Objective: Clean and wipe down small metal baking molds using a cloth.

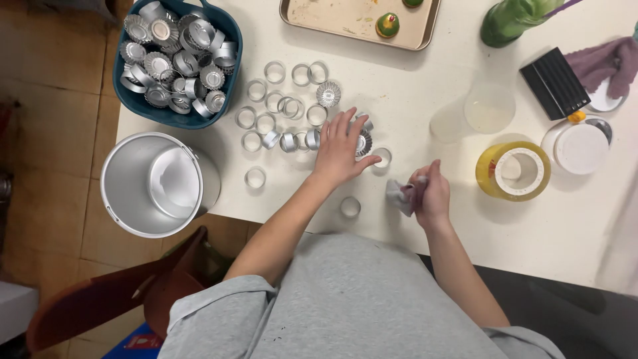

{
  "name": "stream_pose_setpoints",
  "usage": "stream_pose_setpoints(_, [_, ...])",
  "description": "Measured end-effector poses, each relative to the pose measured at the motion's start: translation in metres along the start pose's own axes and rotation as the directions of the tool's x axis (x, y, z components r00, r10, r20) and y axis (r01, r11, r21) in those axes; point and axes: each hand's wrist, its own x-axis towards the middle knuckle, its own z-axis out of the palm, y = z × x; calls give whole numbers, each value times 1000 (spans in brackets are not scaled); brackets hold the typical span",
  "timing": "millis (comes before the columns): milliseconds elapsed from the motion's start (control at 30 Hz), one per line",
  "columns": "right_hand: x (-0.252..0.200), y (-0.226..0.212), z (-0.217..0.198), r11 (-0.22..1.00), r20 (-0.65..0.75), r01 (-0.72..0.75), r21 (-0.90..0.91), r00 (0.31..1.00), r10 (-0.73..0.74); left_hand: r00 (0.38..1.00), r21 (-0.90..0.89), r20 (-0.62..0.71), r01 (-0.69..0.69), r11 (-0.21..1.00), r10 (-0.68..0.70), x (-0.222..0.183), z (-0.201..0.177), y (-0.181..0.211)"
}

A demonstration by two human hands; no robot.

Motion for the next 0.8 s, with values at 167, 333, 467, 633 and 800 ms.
stream_pose_setpoints(167, [-41,-42,48,922,162,-176,343,979,127,999,-475,-33,-19,880,4,-49,9,21])
stream_pose_setpoints(333, [-42,-29,65,985,244,71,155,964,-108,917,-894,400,388,223,8,-84,36,40])
stream_pose_setpoints(467, [-58,-23,81,966,221,233,110,942,-252,868,-855,437,483,188,-237,-82,8,53])
stream_pose_setpoints(633, [-65,39,72,980,236,-182,83,959,158,852,-230,-523,-111,967,-26,-78,-9,45])
stream_pose_setpoints(800, [-39,53,51,882,299,309,-356,932,-206,867,-869,49,282,408,-496,-89,-16,24])
